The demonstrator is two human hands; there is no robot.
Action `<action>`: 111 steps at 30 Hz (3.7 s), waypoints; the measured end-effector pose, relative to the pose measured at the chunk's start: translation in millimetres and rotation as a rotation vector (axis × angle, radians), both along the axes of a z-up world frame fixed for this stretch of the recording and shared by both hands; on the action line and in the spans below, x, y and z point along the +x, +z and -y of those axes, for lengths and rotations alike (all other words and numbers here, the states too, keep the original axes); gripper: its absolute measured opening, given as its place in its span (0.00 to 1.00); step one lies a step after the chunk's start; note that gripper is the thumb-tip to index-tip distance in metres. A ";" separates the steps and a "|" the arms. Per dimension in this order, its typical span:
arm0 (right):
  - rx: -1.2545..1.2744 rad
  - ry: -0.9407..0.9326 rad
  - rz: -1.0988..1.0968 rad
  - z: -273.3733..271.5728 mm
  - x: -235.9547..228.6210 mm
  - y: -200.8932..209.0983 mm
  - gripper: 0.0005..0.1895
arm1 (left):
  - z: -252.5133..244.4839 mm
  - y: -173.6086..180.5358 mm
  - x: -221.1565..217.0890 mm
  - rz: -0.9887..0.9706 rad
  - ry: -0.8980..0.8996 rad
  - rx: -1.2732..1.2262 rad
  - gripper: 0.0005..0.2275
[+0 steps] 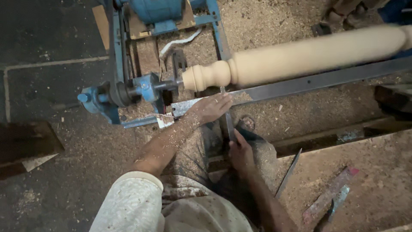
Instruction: The person uses a chisel to shape a piece of wood spinning on a lathe. They hold the tool against the rotating wood to carve a decorative design, creating wood shavings that fall to the floor.
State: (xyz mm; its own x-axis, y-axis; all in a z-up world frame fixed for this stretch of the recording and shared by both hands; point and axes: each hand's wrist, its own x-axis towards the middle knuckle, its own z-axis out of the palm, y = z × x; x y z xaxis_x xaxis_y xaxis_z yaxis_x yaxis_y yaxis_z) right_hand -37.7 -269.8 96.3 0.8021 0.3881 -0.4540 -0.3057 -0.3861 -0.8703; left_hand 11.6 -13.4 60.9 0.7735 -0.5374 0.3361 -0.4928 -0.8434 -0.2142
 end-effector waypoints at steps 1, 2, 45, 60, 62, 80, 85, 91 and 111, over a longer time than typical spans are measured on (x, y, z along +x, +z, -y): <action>-0.098 0.046 0.039 1.2 4.6 14.0 0.27 | 0.4 -0.8 0.6 0.023 0.006 0.000 0.21; -0.194 0.088 0.077 1.0 8.1 27.8 0.26 | 1.6 -1.2 1.6 0.046 0.009 0.001 0.22; -0.387 0.380 0.054 -6.8 66.2 90.8 0.28 | -1.9 28.3 -2.0 0.000 0.081 0.064 0.20; -0.313 0.387 -0.021 -8.3 79.9 82.3 0.27 | -0.4 25.9 -12.1 0.093 0.131 -0.091 0.17; -0.369 0.369 -0.054 -8.5 83.0 80.1 0.27 | -0.4 28.6 -13.2 0.085 0.148 -0.093 0.17; 0.063 0.052 -0.199 2.1 14.2 52.2 0.29 | -2.0 24.6 -22.5 0.056 0.098 -0.112 0.19; 0.594 -0.299 -0.258 -10.5 -35.5 -44.2 0.28 | -2.1 12.7 -23.1 0.052 0.003 -0.081 0.21; -0.094 0.057 0.125 -8.8 -3.9 -5.0 0.26 | -4.2 22.2 -25.1 0.013 0.041 -0.038 0.21; -0.525 0.425 -0.003 -18.3 62.1 113.3 0.25 | -2.3 7.5 -23.6 -0.007 0.139 -0.060 0.21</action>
